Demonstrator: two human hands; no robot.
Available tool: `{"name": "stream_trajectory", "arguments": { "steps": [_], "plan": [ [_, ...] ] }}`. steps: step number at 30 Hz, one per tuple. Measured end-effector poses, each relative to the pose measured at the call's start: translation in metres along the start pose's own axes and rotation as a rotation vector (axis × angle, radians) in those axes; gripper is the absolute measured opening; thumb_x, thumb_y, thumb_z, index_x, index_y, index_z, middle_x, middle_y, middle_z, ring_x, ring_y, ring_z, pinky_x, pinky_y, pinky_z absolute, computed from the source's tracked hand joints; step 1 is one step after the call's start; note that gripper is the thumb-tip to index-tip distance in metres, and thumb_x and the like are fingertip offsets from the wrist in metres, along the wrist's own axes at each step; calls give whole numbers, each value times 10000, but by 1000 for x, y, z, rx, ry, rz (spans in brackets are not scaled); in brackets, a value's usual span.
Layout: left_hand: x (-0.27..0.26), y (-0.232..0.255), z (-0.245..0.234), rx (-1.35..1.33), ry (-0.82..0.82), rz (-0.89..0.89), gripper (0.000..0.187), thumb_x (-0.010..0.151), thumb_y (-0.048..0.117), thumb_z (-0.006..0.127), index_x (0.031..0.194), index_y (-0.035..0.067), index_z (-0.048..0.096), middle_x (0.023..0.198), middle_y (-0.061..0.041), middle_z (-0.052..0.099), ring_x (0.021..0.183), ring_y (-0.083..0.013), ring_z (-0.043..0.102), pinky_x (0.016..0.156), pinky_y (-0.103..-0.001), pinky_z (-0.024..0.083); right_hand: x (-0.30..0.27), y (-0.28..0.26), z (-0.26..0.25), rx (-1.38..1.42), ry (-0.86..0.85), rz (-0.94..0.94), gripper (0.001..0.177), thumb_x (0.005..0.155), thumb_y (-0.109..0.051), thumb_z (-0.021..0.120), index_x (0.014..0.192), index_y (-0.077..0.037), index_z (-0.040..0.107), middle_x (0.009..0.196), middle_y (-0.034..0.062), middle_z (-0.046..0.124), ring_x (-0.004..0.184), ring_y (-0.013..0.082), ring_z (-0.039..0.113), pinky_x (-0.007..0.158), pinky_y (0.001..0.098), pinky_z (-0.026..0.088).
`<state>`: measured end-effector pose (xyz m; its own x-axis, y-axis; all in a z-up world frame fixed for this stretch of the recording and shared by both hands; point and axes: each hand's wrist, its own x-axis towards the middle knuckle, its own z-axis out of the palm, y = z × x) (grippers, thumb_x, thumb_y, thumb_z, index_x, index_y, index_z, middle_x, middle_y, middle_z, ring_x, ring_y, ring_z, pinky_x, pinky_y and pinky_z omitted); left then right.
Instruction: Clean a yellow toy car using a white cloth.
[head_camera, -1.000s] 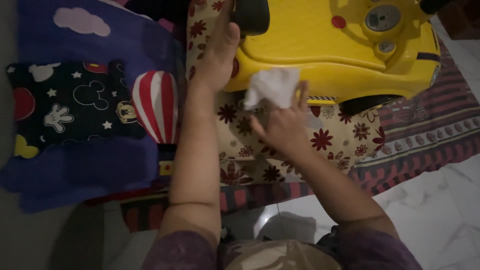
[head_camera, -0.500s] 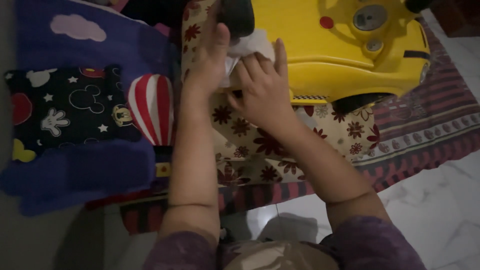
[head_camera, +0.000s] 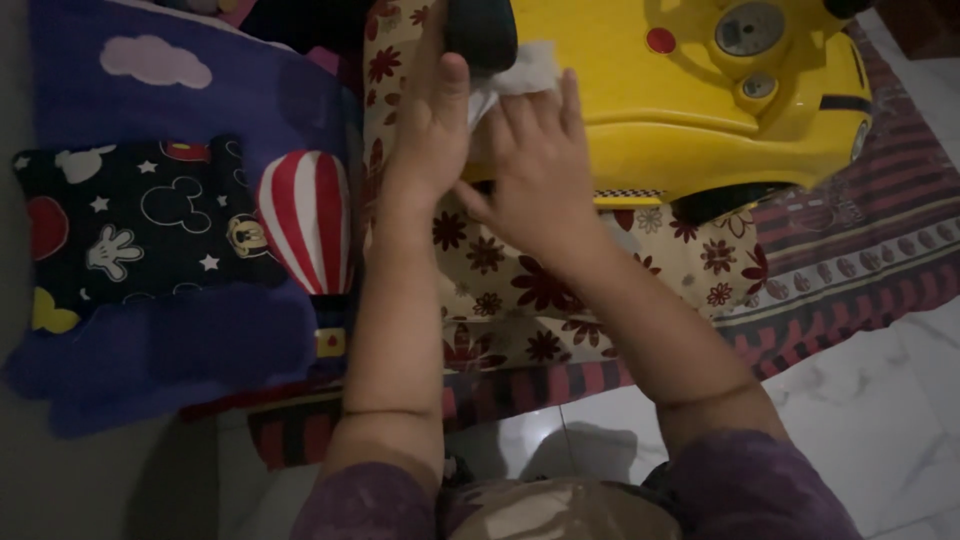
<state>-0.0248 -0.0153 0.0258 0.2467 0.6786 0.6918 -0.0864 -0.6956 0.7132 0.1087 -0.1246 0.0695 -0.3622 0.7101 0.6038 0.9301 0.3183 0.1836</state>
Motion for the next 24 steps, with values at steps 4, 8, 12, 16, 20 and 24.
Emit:
{"name": "stream_trajectory", "arguments": {
  "steps": [4,8,12,16,20,24],
  "plan": [
    [-4,-25,-5,12,0,42,886,1074,794,142,1660,140,254,1714,-153,340,1606,-337,366,1315,-411,356,6,-17,15,-92,16,-9,824,904,-547,724,1338,133,556,1354,303,537,1357,476,474,1227,640,153],
    [-5,-14,-16,278,-5,-141,952,984,807,62,1671,192,297,1692,-88,435,1437,-326,561,1114,-424,490,2,-23,21,-85,-12,45,778,906,-515,729,1317,133,599,1319,274,548,1337,460,475,1236,681,150],
    [-4,-12,-14,209,-3,-36,939,1022,812,67,1695,185,254,1724,-83,411,1488,-320,571,1135,-420,517,-13,-34,15,-72,7,-1,709,838,-428,732,1339,64,629,1361,234,556,1333,409,486,1240,686,142],
    [-1,-19,-12,157,-10,32,912,1061,801,116,1703,161,221,1753,-129,321,1573,-339,439,1226,-408,434,-20,-33,18,-7,31,-86,680,881,-424,744,1337,57,590,1437,198,542,1394,384,481,1269,651,145],
    [2,-3,-10,62,-31,-77,995,941,839,153,1646,142,239,1646,-105,456,1255,-285,579,1138,-372,444,-24,-18,17,92,7,30,736,882,-432,717,1389,79,562,1436,231,536,1426,407,471,1302,562,215],
    [2,-9,-4,100,20,10,951,1024,812,168,1687,141,286,1734,-126,384,1619,-300,407,1305,-384,385,-20,5,-6,14,-18,138,736,919,-485,712,1359,82,552,1343,259,548,1357,472,463,1232,612,242]
  ]
}}
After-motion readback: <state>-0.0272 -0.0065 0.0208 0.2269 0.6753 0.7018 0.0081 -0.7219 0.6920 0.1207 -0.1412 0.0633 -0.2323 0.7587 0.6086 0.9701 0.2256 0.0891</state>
